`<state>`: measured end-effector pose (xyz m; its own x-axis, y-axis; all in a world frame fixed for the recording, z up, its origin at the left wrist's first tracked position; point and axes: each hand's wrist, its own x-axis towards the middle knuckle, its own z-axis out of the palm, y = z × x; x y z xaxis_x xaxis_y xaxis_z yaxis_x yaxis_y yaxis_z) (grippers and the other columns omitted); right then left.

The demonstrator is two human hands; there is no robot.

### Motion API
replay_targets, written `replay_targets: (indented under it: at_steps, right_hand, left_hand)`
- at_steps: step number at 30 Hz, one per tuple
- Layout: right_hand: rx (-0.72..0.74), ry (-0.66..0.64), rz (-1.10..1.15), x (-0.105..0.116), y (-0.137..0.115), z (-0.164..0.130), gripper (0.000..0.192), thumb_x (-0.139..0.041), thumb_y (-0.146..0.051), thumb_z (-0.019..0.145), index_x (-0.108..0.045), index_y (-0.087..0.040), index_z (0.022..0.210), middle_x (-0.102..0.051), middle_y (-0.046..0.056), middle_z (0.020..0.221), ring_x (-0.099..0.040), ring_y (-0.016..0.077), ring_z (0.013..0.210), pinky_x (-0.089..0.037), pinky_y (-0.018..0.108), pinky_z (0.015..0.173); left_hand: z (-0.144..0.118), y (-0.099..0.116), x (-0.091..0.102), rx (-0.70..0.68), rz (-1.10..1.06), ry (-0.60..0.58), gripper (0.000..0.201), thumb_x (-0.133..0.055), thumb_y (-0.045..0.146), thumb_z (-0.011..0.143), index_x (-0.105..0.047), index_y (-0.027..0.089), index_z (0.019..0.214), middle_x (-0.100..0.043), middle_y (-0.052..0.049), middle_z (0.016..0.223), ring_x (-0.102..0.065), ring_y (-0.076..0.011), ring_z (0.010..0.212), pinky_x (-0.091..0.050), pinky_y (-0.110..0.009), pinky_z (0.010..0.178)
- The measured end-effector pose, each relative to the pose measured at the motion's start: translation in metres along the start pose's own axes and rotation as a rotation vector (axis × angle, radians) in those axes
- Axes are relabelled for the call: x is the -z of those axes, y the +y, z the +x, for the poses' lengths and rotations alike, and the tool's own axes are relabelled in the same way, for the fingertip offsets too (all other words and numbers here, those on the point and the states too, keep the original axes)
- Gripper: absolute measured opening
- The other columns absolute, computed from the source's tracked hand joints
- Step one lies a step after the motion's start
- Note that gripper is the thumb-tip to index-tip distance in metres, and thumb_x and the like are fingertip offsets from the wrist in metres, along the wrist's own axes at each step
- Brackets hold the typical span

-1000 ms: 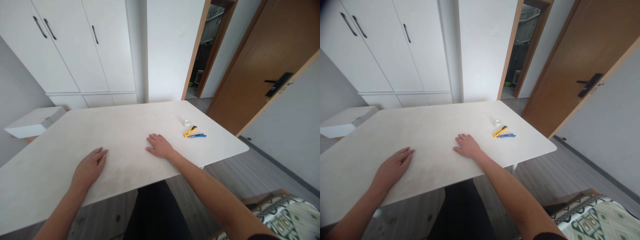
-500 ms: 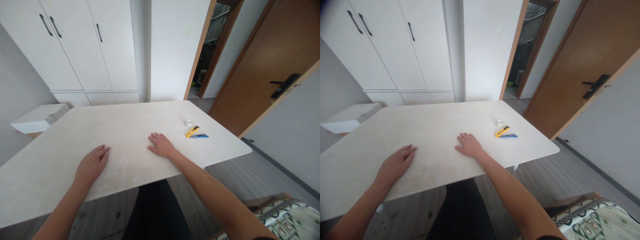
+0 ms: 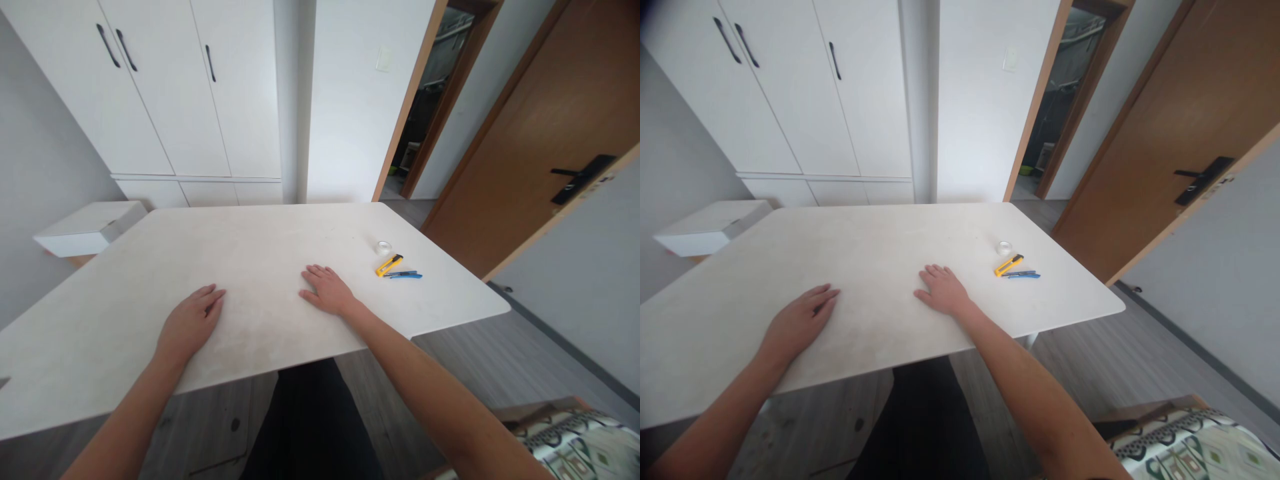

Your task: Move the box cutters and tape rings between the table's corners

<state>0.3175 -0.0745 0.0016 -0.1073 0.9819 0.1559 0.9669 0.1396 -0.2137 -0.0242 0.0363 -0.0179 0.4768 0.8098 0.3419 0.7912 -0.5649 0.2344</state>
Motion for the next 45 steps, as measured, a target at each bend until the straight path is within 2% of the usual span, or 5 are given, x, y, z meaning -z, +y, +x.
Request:
replay_targets:
  at_steps: [23, 27, 31, 36, 45]
  right_hand:
    - [0.032, 0.018, 0.080, 0.004, 0.003, -0.006, 0.052, -0.050, -0.046, 0.099, -0.058, -0.014, 0.139, -0.050, 0.017, 0.150, -0.043, 0.0276, 0.141, -0.029, 0.046, 0.118]
    - [0.046, 0.051, 0.164, 0.029, 0.037, -0.033, 0.033, -0.047, -0.034, 0.100, -0.069, -0.020, 0.120, -0.070, 0.010, 0.127, -0.060, 0.0226, 0.122, -0.042, 0.040, 0.109]
    - [-0.275, 0.158, 0.030, 0.073, 0.109, -0.073, 0.028, -0.050, -0.030, 0.097, -0.073, -0.022, 0.111, -0.073, 0.008, 0.116, -0.066, 0.0231, 0.109, -0.049, 0.037, 0.099]
    - [-0.518, -0.066, -0.180, 0.106, 0.186, -0.109, 0.031, -0.065, -0.019, 0.081, -0.074, -0.022, 0.110, -0.072, 0.007, 0.118, -0.065, 0.0265, 0.112, -0.048, 0.037, 0.098]
    - [-0.271, -0.040, -0.227, 0.104, 0.183, -0.088, 0.029, -0.049, -0.014, 0.089, -0.067, -0.023, 0.110, -0.070, 0.006, 0.114, -0.063, 0.0213, 0.107, -0.046, 0.031, 0.092]
  left_hand:
    - [0.000, 0.000, 0.000, -0.006, -0.006, -0.010, 0.060, -0.030, 0.050, 0.095, -0.073, 0.016, 0.118, -0.065, -0.011, 0.135, -0.060, -0.0270, 0.126, -0.044, -0.041, 0.112]
    - [0.000, -0.005, -0.004, -0.002, -0.008, -0.003, 0.059, -0.031, 0.051, 0.095, -0.074, 0.018, 0.117, -0.065, -0.011, 0.135, -0.059, -0.0270, 0.126, -0.044, -0.041, 0.112]
    - [0.000, -0.008, -0.008, -0.004, -0.014, -0.001, 0.059, -0.031, 0.051, 0.095, -0.074, 0.017, 0.117, -0.065, -0.012, 0.134, -0.059, -0.0274, 0.127, -0.044, -0.041, 0.112]
    - [0.001, -0.008, -0.008, -0.007, -0.007, -0.007, 0.061, -0.029, 0.051, 0.095, -0.074, 0.016, 0.117, -0.066, -0.012, 0.133, -0.058, -0.0282, 0.128, -0.043, -0.042, 0.113]
    - [0.002, -0.004, -0.004, 0.009, 0.006, -0.029, 0.061, -0.028, 0.052, 0.094, -0.074, 0.018, 0.117, -0.066, -0.011, 0.133, -0.059, -0.0277, 0.127, -0.044, -0.041, 0.112]
